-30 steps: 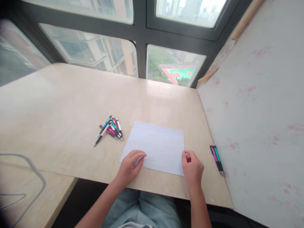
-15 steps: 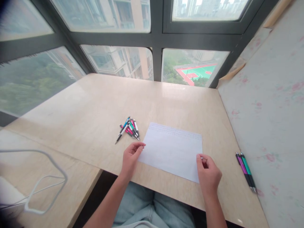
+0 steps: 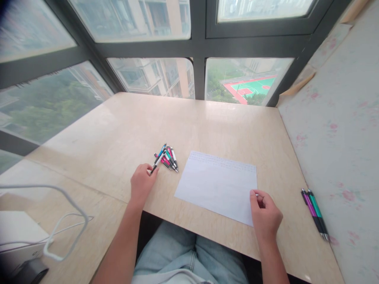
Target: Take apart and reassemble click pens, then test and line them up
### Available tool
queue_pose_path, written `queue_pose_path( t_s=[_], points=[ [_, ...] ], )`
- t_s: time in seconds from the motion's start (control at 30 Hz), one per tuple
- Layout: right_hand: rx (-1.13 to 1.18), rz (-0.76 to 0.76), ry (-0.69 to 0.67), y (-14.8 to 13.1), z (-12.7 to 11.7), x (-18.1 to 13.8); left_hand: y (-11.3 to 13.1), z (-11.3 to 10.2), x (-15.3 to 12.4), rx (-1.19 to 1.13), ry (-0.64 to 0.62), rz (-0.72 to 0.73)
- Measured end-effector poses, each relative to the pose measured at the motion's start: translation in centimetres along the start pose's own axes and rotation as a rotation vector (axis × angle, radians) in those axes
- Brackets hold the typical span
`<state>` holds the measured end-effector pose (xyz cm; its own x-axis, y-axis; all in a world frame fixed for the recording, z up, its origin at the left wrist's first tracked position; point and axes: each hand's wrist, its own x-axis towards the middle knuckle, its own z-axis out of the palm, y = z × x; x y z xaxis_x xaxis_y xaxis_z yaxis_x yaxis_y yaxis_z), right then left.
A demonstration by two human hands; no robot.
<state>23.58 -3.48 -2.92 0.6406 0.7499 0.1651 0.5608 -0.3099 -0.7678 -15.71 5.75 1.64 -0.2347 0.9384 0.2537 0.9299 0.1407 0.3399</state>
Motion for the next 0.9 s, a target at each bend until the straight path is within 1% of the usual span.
queue_pose_path(
  t_s=[0.1, 0.23, 0.33, 0.4, 0.5, 0.53, 0.67, 0.73, 0.77, 0.83, 0.87, 0.9],
  points=[
    [0.007, 0.003, -0.001, 0.1, 0.1, 0.0, 0.0, 0.0, 0.6, 0.024, -0.063, -0.002],
    [0.032, -0.009, 0.014, 0.2, 0.2, 0.1, 0.2, -0.4, 0.9, 0.022, -0.096, -0.008],
    [0.047, -0.015, 0.025, -0.1, 0.1, 0.0, 0.4, -1.2, 0.4, -0.088, -0.094, -0.004],
    [0.054, -0.018, 0.024, -0.3, 0.1, 0.0, 0.7, -1.8, -0.3, -0.248, -0.062, -0.024],
    [0.063, -0.021, 0.026, -0.3, 0.2, 0.0, 2.0, -2.1, -1.8, -0.638, -0.107, -0.094],
    [0.068, -0.017, 0.028, -0.3, 0.3, 0.0, 2.6, -2.0, -2.4, -0.780, -0.142, -0.135],
    [0.115, 0.017, 0.050, -0.2, 0.3, 0.2, 6.0, -1.3, -5.0, -1.244, -0.401, -0.309],
    [0.165, 0.038, 0.074, -0.6, 0.0, 0.1, 7.8, -0.9, -6.2, -1.453, -0.484, -0.415],
    [0.191, 0.050, 0.091, -0.9, -0.2, -0.1, 8.6, -0.7, -6.8, -1.529, -0.513, -0.469],
    [0.249, 0.068, 0.101, -1.9, -0.5, -1.0, 9.9, -0.5, -7.8, -1.613, -0.559, -0.551],
    [0.284, 0.074, 0.085, -2.6, -0.6, -1.6, 10.5, -0.4, -8.2, -1.636, -0.594, -0.561],
    [0.337, 0.073, 0.023, -3.3, -0.7, -2.3, 11.1, -0.4, -8.6, -1.652, -0.628, -0.555]
  ],
)
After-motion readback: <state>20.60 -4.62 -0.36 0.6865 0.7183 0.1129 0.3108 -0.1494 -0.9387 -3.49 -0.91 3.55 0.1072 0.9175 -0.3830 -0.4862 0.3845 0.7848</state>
